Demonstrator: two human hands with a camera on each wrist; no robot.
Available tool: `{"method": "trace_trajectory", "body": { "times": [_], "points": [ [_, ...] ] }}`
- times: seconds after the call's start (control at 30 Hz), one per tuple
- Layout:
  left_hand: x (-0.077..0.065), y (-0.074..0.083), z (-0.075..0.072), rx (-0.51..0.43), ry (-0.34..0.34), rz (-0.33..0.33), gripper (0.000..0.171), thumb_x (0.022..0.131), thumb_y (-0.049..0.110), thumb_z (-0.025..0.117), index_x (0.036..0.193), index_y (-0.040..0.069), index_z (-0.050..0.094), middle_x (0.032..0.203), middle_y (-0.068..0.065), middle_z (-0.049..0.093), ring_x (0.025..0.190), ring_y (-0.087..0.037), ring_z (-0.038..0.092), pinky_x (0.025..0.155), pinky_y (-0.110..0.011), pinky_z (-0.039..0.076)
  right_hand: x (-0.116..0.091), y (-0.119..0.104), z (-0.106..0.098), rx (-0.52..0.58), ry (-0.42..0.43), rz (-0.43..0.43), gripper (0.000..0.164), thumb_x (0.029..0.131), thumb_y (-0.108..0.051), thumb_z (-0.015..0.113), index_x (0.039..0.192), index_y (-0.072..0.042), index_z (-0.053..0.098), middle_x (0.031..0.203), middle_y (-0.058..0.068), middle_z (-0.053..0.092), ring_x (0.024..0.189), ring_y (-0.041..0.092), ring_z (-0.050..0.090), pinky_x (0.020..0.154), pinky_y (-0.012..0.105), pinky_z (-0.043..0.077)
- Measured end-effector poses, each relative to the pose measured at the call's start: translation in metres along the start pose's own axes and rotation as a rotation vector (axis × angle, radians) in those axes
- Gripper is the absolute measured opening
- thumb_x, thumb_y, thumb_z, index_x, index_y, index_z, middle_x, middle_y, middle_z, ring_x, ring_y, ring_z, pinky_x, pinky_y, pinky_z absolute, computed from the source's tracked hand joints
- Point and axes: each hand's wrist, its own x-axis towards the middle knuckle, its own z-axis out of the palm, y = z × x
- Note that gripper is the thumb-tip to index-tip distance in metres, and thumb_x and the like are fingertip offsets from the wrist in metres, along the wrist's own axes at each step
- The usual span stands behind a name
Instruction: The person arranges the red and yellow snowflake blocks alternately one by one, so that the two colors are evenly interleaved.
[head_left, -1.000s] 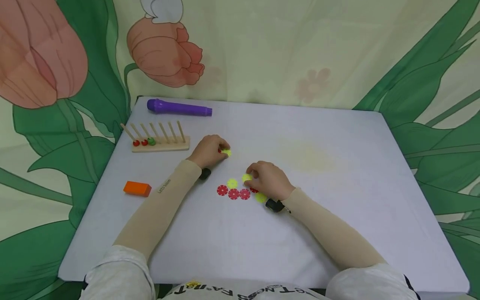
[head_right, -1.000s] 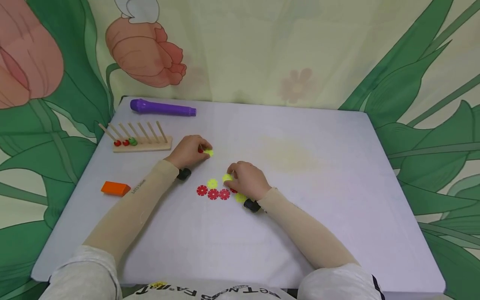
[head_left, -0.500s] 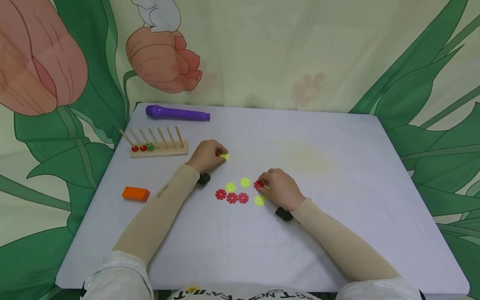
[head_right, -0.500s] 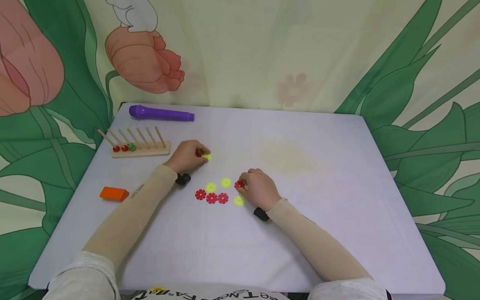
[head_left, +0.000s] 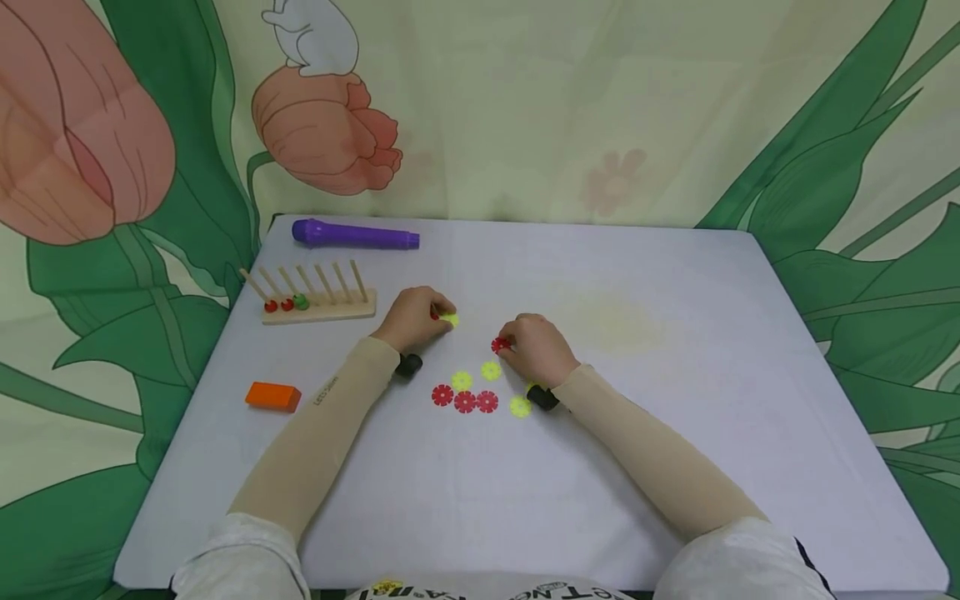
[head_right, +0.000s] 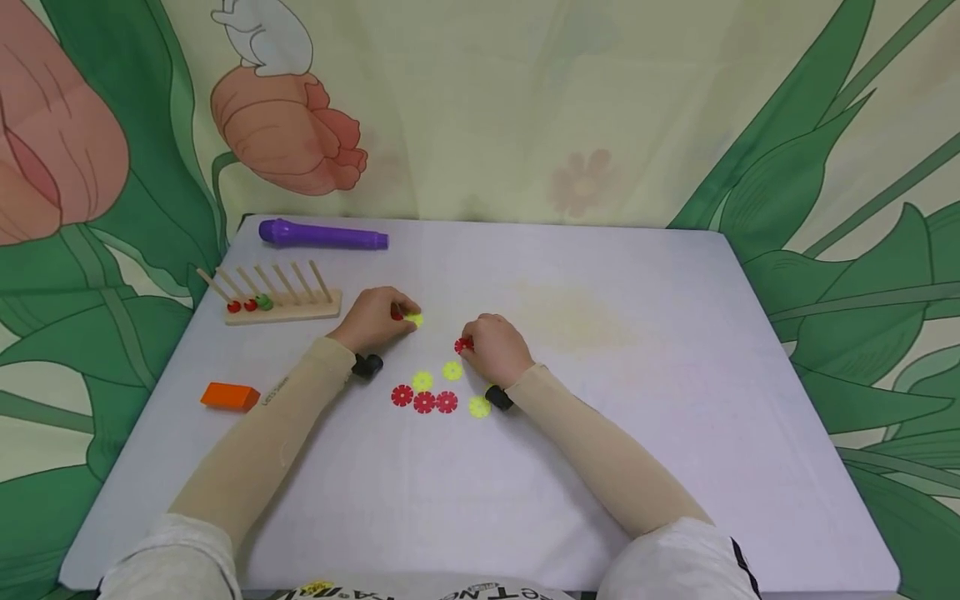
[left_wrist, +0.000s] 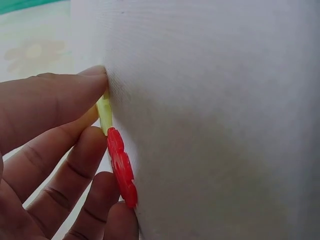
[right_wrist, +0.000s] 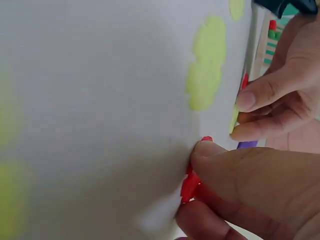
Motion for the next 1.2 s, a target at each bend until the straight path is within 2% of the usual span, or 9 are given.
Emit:
{"method": "trace_trajectory", "body": {
  "times": [0.27, 0.6, 0.9, 1.07, 1.2],
  "points": [
    [-0.002, 0.002, 0.000, 0.007, 0.003, 0.004, 0.027, 0.090, 0.014, 0.081, 0.116, 0.008, 0.078, 0.108, -0.009, 0.075, 0.096, -0.023, 0.064, 0.088, -0.037, 0.053, 0.037, -0.008, 0.006, 0.063, -0.048, 0.050, 0.016, 0.093, -0.016, 0.077, 0.104, -0.005, 0.081, 0.102, 0.009, 0.079, 0.099, 0.026, 0.068, 0.092, 0.040, 0.057],
    [-0.002, 0.001, -0.001, 0.033, -0.003, 0.028, 0.026, 0.089, 0.014, 0.081, 0.114, 0.008, 0.079, 0.110, -0.009, 0.076, 0.101, -0.025, 0.065, 0.093, -0.040, 0.053, 0.062, -0.019, 0.014, 0.105, -0.051, 0.068, 0.014, 0.093, -0.016, 0.077, 0.101, -0.006, 0.082, 0.101, 0.008, 0.080, 0.100, 0.026, 0.070, 0.095, 0.041, 0.057],
    [-0.001, 0.002, -0.003, 0.054, -0.010, 0.054, 0.027, 0.089, 0.014, 0.080, 0.114, 0.006, 0.078, 0.110, -0.010, 0.075, 0.100, -0.025, 0.065, 0.094, -0.042, 0.053, 0.068, -0.022, 0.016, 0.105, -0.031, 0.077, 0.013, 0.093, -0.017, 0.077, 0.098, -0.006, 0.082, 0.098, 0.007, 0.080, 0.098, 0.027, 0.069, 0.094, 0.043, 0.055],
    [0.001, 0.006, -0.001, 0.115, -0.030, 0.076, 0.029, 0.090, 0.013, 0.077, 0.118, 0.005, 0.077, 0.113, -0.011, 0.072, 0.103, -0.026, 0.064, 0.097, -0.042, 0.055, 0.066, -0.019, 0.016, 0.125, -0.028, 0.082, 0.019, 0.093, -0.019, 0.077, 0.105, -0.005, 0.080, 0.103, 0.008, 0.078, 0.101, 0.027, 0.069, 0.096, 0.043, 0.055],
    [0.004, 0.013, 0.000, 0.150, -0.054, 0.088, 0.034, 0.087, 0.014, 0.079, 0.121, 0.006, 0.076, 0.118, -0.011, 0.072, 0.112, -0.028, 0.064, 0.103, -0.043, 0.053, 0.058, -0.015, 0.012, 0.181, -0.024, 0.086, 0.025, 0.094, -0.018, 0.075, 0.114, -0.002, 0.077, 0.108, 0.012, 0.078, 0.104, 0.029, 0.070, 0.096, 0.044, 0.056]
  ]
}}
